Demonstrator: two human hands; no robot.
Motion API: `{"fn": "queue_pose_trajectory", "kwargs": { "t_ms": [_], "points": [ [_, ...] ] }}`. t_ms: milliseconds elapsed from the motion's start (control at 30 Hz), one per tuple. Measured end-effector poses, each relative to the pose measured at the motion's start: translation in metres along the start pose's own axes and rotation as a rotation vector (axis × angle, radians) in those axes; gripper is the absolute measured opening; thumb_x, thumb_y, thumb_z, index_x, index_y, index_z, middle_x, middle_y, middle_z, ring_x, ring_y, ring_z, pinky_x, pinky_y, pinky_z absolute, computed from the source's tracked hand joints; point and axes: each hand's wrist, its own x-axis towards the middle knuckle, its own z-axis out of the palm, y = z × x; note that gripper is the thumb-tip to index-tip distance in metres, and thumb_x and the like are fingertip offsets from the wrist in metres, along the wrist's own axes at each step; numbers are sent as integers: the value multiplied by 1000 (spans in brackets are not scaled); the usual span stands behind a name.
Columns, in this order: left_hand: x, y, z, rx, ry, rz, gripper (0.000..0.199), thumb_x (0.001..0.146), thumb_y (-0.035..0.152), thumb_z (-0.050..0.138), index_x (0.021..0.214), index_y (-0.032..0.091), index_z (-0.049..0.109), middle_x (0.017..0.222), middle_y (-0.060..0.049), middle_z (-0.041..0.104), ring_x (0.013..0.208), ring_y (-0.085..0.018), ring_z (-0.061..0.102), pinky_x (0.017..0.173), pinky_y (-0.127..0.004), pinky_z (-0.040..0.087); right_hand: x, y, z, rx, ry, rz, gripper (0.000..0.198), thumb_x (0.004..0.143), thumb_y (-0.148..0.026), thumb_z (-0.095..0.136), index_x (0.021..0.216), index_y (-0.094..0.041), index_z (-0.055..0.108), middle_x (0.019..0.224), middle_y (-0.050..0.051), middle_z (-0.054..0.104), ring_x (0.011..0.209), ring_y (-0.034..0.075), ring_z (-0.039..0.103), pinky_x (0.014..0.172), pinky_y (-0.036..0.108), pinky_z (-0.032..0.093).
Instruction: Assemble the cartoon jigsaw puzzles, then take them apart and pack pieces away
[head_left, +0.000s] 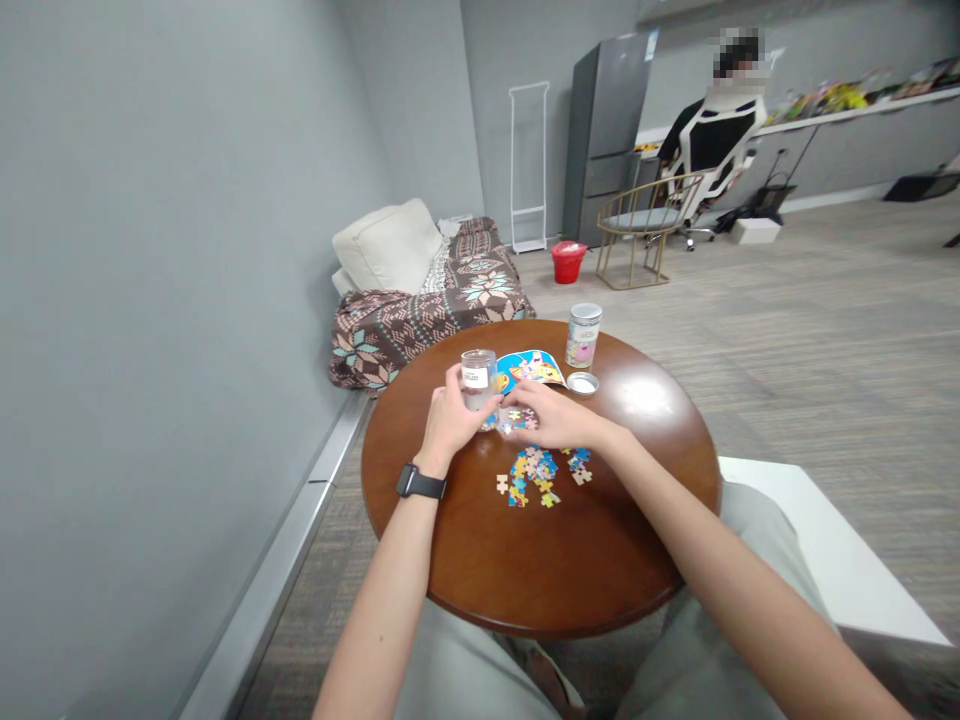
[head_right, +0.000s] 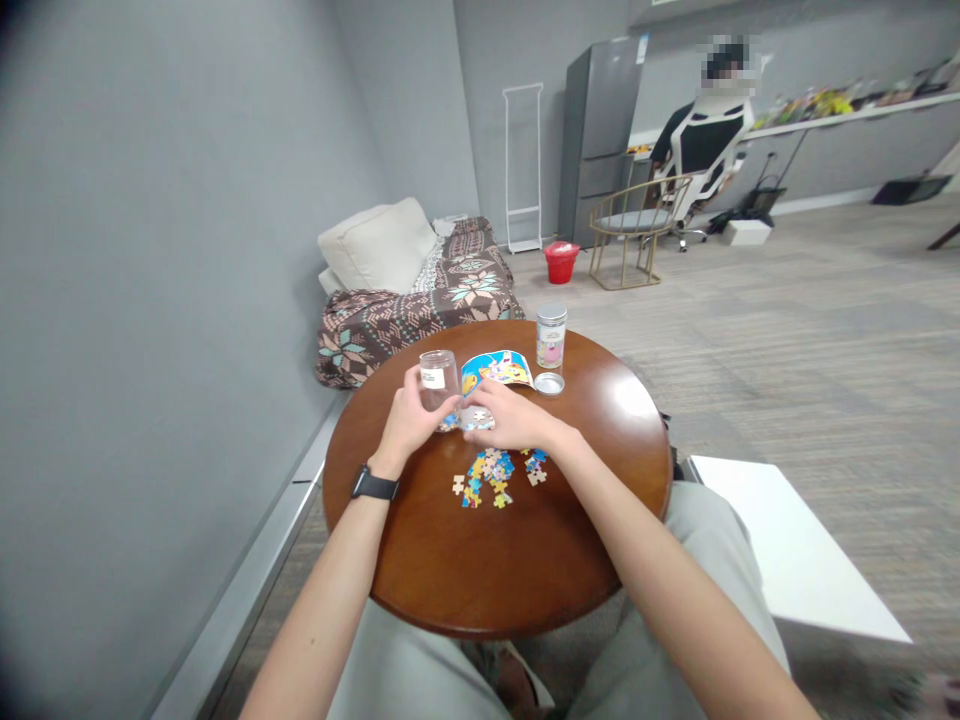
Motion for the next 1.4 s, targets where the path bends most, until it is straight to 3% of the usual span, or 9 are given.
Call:
{"fn": "queue_pose_trajectory", "kwargs": {
  "t_ms": [133, 233, 333, 433, 533, 867, 1400],
  "points": [
    [1, -3, -1, 17, 62, -32, 59, 77, 46, 74, 122, 21, 45, 97, -8, 75, 92, -25, 72, 85, -37, 53, -9, 9, -3, 28, -379, 65, 87, 59, -49, 85, 136, -21, 57, 149, 14, 44, 136, 34, 44, 114, 45, 35],
    [1, -5, -3, 27, 96, -31, 57, 78, 47, 72, 121, 21, 45, 97, -8, 74, 91, -25, 72, 83, -36, 53, -11, 12, -5, 45, -507, 106, 104, 49, -51, 89, 141, -21, 53, 160, 14, 31, 145, 38, 31, 119, 44, 28],
    [1, -5, -3, 21, 98, -23, 57, 78, 47, 72, 121, 21, 45, 96, -8, 75, 90, -24, 72, 82, -35, 54, -9, 15, -7, 76, -507, 114, 95, 55, -50, 87, 139, -20, 56, 157, 14, 37, 143, 35, 37, 117, 42, 31],
    [1, -5, -2, 13, 93, -20, 56, 78, 46, 72, 121, 21, 45, 96, -7, 75, 89, -24, 72, 81, -34, 54, -7, 19, -8, 99, -441, 109, 71, 64, -47, 83, 127, -18, 65, 140, 13, 54, 129, 31, 52, 110, 41, 39],
    [2, -6, -2, 9, 94, -18, 57, 78, 46, 72, 121, 21, 45, 96, -7, 75, 89, -24, 72, 81, -35, 54, -6, 24, -8, 108, -397, 94, 58, 68, -43, 81, 119, -17, 69, 127, 13, 60, 119, 29, 57, 105, 41, 43],
    [1, -4, -3, 28, 87, -41, 55, 77, 46, 73, 119, 22, 46, 98, -8, 74, 90, -25, 71, 82, -36, 53, -5, 15, -10, 77, -344, 169, 48, 66, -27, 80, 113, -19, 72, 111, 9, 63, 103, 25, 62, 96, 38, 48],
    [1, -3, -3, 25, 72, -50, 55, 77, 46, 73, 119, 22, 46, 96, -7, 74, 92, -25, 71, 84, -36, 53, -4, 2, -15, 19, -420, 259, 24, 74, -19, 69, 97, -18, 74, 100, 7, 70, 89, 20, 65, 79, 27, 50]
  ]
}}
